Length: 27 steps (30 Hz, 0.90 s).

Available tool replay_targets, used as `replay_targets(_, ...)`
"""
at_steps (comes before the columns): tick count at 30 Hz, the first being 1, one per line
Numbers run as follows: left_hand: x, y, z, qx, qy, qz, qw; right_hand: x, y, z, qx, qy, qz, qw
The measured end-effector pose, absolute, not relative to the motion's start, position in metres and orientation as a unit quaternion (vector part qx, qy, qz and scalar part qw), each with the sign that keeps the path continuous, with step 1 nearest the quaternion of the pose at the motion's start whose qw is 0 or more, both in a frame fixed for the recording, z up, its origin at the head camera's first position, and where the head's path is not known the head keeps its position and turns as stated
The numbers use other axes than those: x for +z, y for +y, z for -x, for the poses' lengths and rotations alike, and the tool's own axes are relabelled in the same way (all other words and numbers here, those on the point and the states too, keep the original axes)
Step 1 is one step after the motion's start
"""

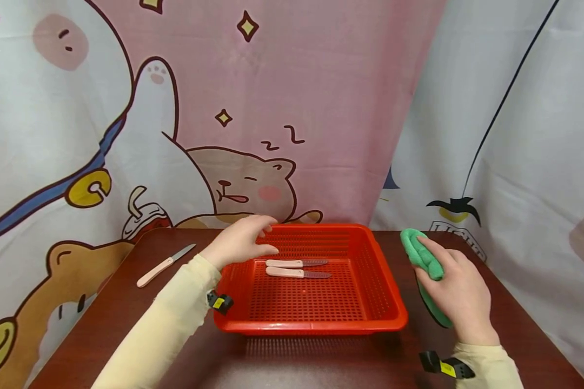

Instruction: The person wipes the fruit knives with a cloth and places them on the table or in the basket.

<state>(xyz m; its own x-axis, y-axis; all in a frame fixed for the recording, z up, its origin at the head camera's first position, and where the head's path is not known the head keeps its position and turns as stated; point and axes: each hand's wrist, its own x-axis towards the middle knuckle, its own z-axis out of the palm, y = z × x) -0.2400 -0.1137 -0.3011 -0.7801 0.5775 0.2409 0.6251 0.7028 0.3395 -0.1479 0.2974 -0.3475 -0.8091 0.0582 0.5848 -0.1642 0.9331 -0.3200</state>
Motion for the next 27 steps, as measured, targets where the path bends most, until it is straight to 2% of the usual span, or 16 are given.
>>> replay_targets(8, -0.297, -0.164, 0.236, -0.244, -0.928, 0.264, 0.101, -0.346, 0.299, 0.147, 0.177, -0.939, -0.026, 0.294)
replay_targets(17, -0.321, -0.21, 0.236, -0.261, -0.934, 0.207, 0.127, -0.348, 0.3, 0.145, 0.178, -0.938, -0.03, 0.295)
replay_targets(27, -0.365, -0.256, 0.236, -0.259, -0.951, 0.129, 0.111, -0.351, 0.304, 0.143, 0.171, -0.945, -0.025, 0.277)
